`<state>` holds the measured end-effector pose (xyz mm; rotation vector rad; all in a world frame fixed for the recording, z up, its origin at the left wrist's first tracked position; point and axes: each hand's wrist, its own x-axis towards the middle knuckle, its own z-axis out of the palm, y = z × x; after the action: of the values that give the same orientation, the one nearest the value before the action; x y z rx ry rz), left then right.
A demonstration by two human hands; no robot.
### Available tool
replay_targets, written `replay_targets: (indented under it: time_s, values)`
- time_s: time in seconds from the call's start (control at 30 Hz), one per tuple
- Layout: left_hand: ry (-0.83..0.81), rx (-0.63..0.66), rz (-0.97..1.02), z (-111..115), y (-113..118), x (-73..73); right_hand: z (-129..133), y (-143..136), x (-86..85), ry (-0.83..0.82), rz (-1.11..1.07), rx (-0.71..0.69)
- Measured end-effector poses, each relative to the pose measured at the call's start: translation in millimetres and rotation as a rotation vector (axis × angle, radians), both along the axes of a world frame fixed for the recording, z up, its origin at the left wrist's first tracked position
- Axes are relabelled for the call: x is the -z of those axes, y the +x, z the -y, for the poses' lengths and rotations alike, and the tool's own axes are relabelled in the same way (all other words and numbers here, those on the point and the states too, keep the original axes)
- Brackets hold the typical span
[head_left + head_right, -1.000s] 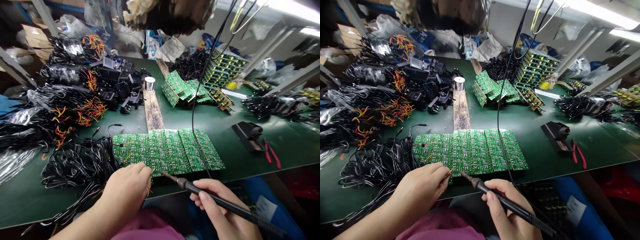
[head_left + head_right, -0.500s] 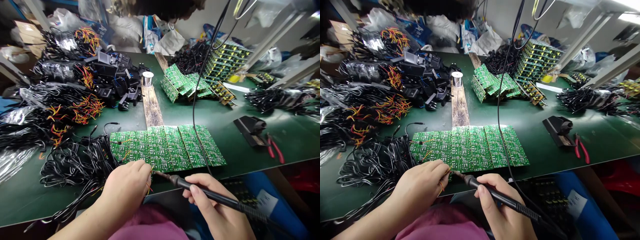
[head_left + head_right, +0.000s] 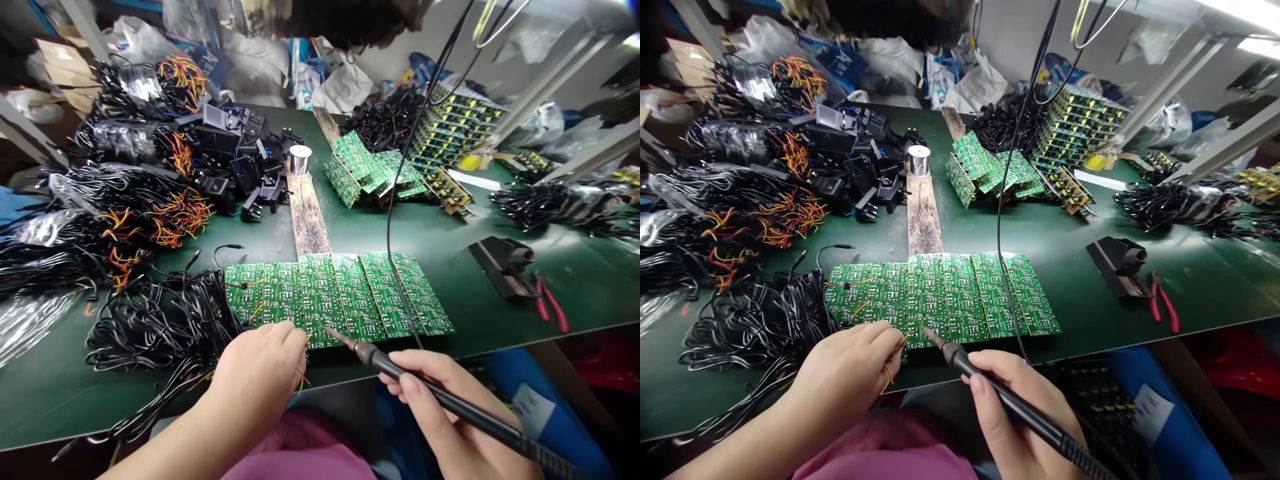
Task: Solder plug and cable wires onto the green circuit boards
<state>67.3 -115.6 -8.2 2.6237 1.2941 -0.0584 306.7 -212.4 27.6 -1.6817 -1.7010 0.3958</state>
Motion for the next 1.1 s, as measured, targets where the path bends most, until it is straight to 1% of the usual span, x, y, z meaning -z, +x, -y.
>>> replay_targets:
  time_s: [0.13, 0.27, 0.37, 0.53, 0.67, 0.77, 0.83, 0.9, 1.1]
  values:
    - [0.016, 0.008, 0.006, 0, -1, 1.7, 1, 2, 4.2, -0.004, -0.067, 0.034]
    - [0.061, 0.027, 0.029, 1, -2, 5.1, -13, 6, 6.3, 0.031, -0.163, 0.052]
    - [0.115, 0.041, 0.056, 2, -2, 8.6, -38, 11, 3.7, 0.074, -0.188, 0.028]
    - [0.174, 0.032, 0.096, 4, -3, 13.1, -98, 8, -0.7, 0.101, -0.172, -0.023]
    - [0.202, 0.059, 0.13, 4, -3, 14.6, -139, -4, 5.0, 0.099, -0.149, -0.03]
    - [0.295, 0.06, 0.198, 3, -3, 18.1, -160, -11, 10.7, 0.088, -0.125, -0.041]
    - [0.383, 0.052, 0.253, 3, -2, 21.6, -169, -14, 13.5, 0.085, -0.11, -0.043]
    - [0.437, 0.041, 0.298, 2, -2, 24.7, -174, -15, 15.4, 0.091, -0.101, -0.036]
    - [0.444, 0.023, 0.36, 1, -4, 26.9, -179, -16, 18.1, 0.081, -0.078, -0.017]
